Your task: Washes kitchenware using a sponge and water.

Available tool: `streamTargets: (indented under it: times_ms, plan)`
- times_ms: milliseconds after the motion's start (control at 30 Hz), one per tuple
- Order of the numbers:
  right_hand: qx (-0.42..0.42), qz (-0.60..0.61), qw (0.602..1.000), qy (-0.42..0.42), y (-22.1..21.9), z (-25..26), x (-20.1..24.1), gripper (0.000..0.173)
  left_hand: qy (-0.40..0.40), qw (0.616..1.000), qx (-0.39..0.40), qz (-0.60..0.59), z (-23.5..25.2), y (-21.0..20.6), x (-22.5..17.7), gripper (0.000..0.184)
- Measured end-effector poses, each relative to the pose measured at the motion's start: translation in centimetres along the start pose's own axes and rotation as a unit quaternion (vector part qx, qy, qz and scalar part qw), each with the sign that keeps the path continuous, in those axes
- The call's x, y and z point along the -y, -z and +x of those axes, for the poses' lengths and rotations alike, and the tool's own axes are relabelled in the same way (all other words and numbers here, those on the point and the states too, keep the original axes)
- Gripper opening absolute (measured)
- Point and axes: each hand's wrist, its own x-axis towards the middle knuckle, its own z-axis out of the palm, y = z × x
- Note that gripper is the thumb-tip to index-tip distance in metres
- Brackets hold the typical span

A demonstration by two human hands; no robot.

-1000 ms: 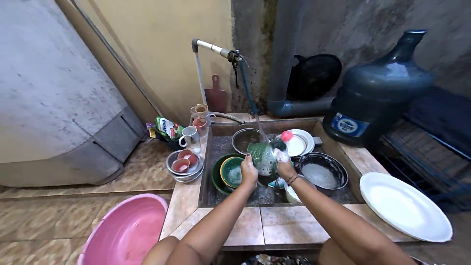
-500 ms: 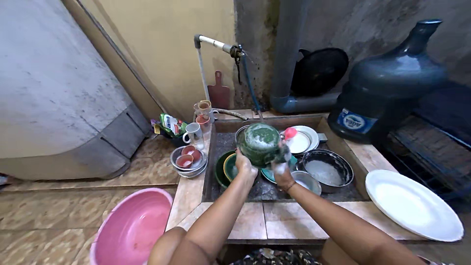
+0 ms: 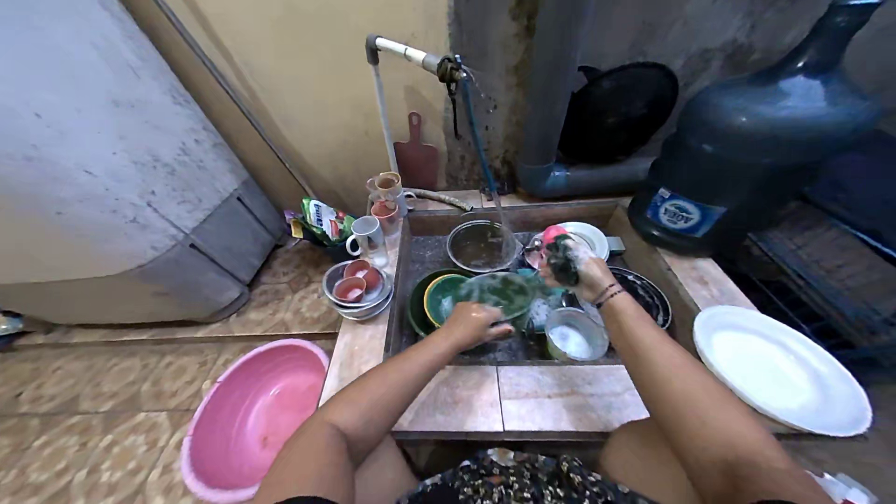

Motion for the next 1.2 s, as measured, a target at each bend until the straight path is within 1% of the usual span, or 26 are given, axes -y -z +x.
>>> streamTargets:
  times_ms: [67,133,167,200,233,267,300,367,400,433,467,500,533,600,667,733,800,833,867,900,933,967,1000,1067,1133,1200]
  plan:
    - [-0.006,-0.028,0.999,0.014,1.5,-0.1,1.0,0.048,0.039,0.996,0.066,0.042,-0.4,-1.9,2.5,0.051]
    - [0.002,-0.128,0.991,0.036,3.9,0.1,1.2,0.047,0.135,0.981,0.127,0.054,-0.3,-2.2,3.7,0.048]
    - [0.016,-0.207,0.977,0.048,5.0,0.1,1.3,0.044,0.184,0.971,0.142,0.054,-0.1,-2.0,3.9,0.051]
    - [0.039,-0.288,0.955,0.055,6.1,0.0,1.3,0.043,0.224,0.963,0.144,0.048,0.2,-1.6,3.8,0.060]
    - [0.072,-0.358,0.930,0.052,6.8,-0.4,1.2,0.043,0.248,0.959,0.132,0.039,0.4,-1.1,3.4,0.073]
    - [0.115,-0.415,0.901,0.044,7.3,-0.7,0.7,0.043,0.246,0.963,0.104,0.028,0.7,-0.6,2.8,0.083]
    - [0.163,-0.467,0.869,0.033,7.6,-0.9,-0.2,0.042,0.218,0.973,0.067,0.020,1.2,-0.5,2.3,0.085]
    - [0.257,-0.556,0.791,-0.022,7.3,-0.8,-2.7,0.044,0.123,0.992,0.019,0.007,3.1,-1.3,1.2,0.072]
    - [0.293,-0.596,0.746,-0.054,7.1,-0.4,-4.4,0.045,0.080,0.997,0.021,-0.005,4.5,-2.1,0.7,0.061]
    - [0.316,-0.631,0.703,-0.085,6.7,0.2,-6.0,0.049,0.054,0.997,0.047,-0.022,6.1,-3.1,0.1,0.052]
    - [0.333,-0.660,0.666,-0.102,6.5,0.8,-7.6,0.050,0.048,0.994,0.091,-0.035,7.8,-4.1,-0.6,0.046]
    - [0.345,-0.680,0.636,-0.115,6.3,1.2,-8.9,0.050,0.057,0.987,0.142,-0.047,9.6,-5.4,-1.0,0.042]
    - [0.353,-0.692,0.618,-0.124,6.1,1.6,-9.9,0.048,0.076,0.977,0.192,-0.055,11.2,-6.8,-1.2,0.041]
    - [0.359,-0.704,0.597,-0.138,6.0,1.9,-10.9,0.047,0.126,0.950,0.279,-0.061,14.1,-9.5,-0.9,0.043]
    - [0.360,-0.712,0.582,-0.159,5.8,2.0,-11.2,0.045,0.169,0.935,0.310,-0.031,15.6,-11.7,-0.2,0.047]
    - [0.360,-0.715,0.576,-0.165,5.7,2.2,-11.6,0.043,0.200,0.941,0.273,0.028,16.3,-13.8,1.0,0.049]
    - [0.363,-0.715,0.575,-0.166,5.4,2.2,-11.4,0.042,0.248,0.938,0.234,0.067,17.2,-14.4,1.2,0.055]
    - [0.363,-0.714,0.574,-0.167,5.5,2.2,-11.4,0.043,0.302,0.932,0.195,0.040,17.7,-14.4,1.0,0.065]
    - [0.363,-0.713,0.575,-0.169,5.5,2.4,-11.5,0.044,0.369,0.919,0.137,-0.018,18.3,-14.7,1.0,0.079]
    - [0.364,-0.711,0.577,-0.169,5.6,2.5,-11.6,0.045,0.415,0.904,0.083,-0.056,18.8,-15.4,1.2,0.087]
    - [0.364,-0.710,0.579,-0.169,5.7,2.7,-11.7,0.045,0.439,0.895,0.038,-0.071,19.2,-16.1,1.6,0.087]
    - [0.362,-0.709,0.581,-0.169,5.8,2.8,-11.7,0.046,0.447,0.892,0.021,-0.071,19.6,-16.2,1.9,0.082]
    - [0.361,-0.709,0.581,-0.172,5.8,2.8,-11.5,0.046,0.442,0.894,0.027,-0.063,19.8,-15.9,2.1,0.075]
    - [0.366,-0.711,0.574,-0.177,5.6,2.6,-11.6,0.044,0.428,0.900,0.078,-0.035,20.0,-14.9,2.4,0.061]
    - [0.375,-0.714,0.562,-0.183,5.4,2.7,-11.5,0.044,0.427,0.895,0.124,-0.029,20.0,-13.5,2.1,0.057]
    - [0.377,-0.717,0.553,-0.193,5.5,2.7,-11.3,0.046,0.431,0.891,0.140,-0.029,19.9,-13.1,2.0,0.053]
